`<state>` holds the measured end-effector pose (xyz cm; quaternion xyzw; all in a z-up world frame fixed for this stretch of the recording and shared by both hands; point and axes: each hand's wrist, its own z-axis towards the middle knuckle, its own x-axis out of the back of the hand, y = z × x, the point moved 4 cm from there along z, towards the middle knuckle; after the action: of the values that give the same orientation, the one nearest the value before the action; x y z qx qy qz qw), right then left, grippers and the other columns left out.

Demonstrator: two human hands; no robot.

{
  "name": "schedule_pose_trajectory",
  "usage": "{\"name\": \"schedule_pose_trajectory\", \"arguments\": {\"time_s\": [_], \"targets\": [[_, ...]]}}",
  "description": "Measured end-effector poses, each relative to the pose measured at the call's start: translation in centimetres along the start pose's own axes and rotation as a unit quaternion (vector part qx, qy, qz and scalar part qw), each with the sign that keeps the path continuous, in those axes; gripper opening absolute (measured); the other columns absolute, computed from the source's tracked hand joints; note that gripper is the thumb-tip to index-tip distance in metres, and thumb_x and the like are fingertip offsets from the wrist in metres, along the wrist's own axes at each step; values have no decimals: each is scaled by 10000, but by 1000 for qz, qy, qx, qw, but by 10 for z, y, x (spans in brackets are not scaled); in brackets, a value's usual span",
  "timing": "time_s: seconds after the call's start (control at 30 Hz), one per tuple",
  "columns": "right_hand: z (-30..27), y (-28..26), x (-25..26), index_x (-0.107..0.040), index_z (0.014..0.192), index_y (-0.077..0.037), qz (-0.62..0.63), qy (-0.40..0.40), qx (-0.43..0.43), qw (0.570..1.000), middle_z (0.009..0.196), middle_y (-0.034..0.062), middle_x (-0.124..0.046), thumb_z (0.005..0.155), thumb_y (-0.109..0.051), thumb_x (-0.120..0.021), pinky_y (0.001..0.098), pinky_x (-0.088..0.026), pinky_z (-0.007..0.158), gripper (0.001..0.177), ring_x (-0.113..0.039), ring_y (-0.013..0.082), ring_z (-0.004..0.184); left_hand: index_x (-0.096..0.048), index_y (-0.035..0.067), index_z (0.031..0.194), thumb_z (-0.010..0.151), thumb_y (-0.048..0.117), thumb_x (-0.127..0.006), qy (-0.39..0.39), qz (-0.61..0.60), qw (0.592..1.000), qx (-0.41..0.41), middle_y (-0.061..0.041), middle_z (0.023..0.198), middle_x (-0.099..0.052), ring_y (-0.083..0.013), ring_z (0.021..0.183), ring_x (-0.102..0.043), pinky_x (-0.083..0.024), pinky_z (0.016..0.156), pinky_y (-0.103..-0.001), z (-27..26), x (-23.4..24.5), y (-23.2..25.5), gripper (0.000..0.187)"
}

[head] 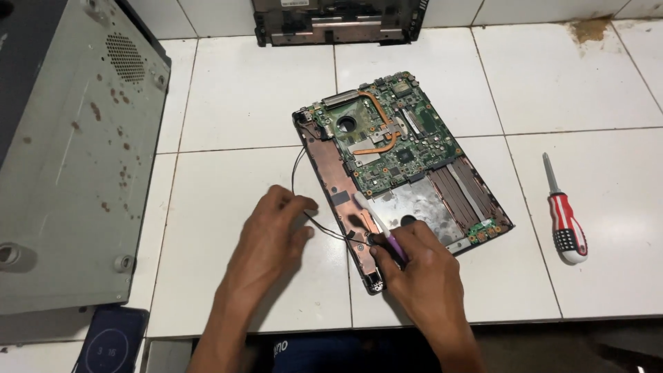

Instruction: Cleaning the internal components of a disassembled laptop using a toothbrush to remove dust

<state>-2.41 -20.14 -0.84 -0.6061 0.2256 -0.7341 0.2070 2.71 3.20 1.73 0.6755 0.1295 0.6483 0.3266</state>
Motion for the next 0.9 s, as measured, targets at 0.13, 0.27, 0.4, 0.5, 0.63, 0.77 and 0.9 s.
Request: {"name": "schedule_pose_trajectory", "arguments": {"time_s": [0.13, 0.27, 0.4, 0.5, 0.63, 0.77, 0.9], "targets": [[0, -8, 1, -673, 897, -137, -6, -13, 5, 1000, 931, -7, -633, 861, -260, -797, 457, -514, 643, 178, -664, 251, 825, -738, 186, 1088, 946, 145, -696, 43, -5, 999, 31, -57, 1010, -656, -234, 801, -751, -544, 728, -406, 7, -6, -23, 154], [1, -11, 1, -679, 927, -131, -11, -14, 9, 1000, 926, 12, -625, 869, -267, -779, 467, -518, 648, 179, -653, 270, 804, -711, 158, 1108, 900, 185, -743, -20, 13, 995, 99, -109, 918, -749, -341, 832, -711, -515, 753, -442, 16, -11, -15, 212], [0, -10, -1, -654, 857, -142, -24, 26, 40, 999, 852, 32, -587, 863, -284, -771, 476, -503, 629, 184, -631, 293, 752, -717, 102, 1083, 865, 72, -762, -56, 39, 994, 91, -100, 939, -762, -304, 867, -734, -544, 746, -449, 21, -20, -18, 224], [0, -8, -2, -653, 839, -146, -22, 11, 6, 1000, 839, 29, -597, 841, -311, -779, 485, -503, 655, 208, -637, 299, 762, -739, 104, 918, 870, 87, -705, 8, 4, 1000, 12, -75, 882, -767, -296, 800, -715, -533, 728, -441, 26, -18, -6, 61], [-1, -9, -2, -641, 836, -141, -19, 27, 20, 999, 847, 38, -599, 840, -303, -767, 492, -492, 687, 205, -628, 310, 788, -746, 137, 977, 878, 78, -726, 86, -39, 990, -104, -51, 886, -757, -261, 804, -714, -519, 710, -389, 34, -20, 11, 117], [-1, -5, -5, -636, 823, -149, -28, 21, 7, 999, 851, 41, -596, 838, -329, -771, 518, -493, 663, 225, -631, 326, 787, -764, 108, 914, 866, 25, -724, 35, -47, 990, -124, -67, 859, -755, -280, 860, -718, -556, 752, -381, 38, -35, 28, 104], [-2, -7, -4, -620, 789, -151, -25, 50, 33, 998, 815, 42, -577, 844, -296, -769, 510, -486, 638, 215, -613, 323, 740, -729, 72, 840, 821, -25, -675, 25, 31, 989, -142, -105, 777, -703, -351, 841, -607, -515, 682, -443, 35, -43, 34, 112]]}}
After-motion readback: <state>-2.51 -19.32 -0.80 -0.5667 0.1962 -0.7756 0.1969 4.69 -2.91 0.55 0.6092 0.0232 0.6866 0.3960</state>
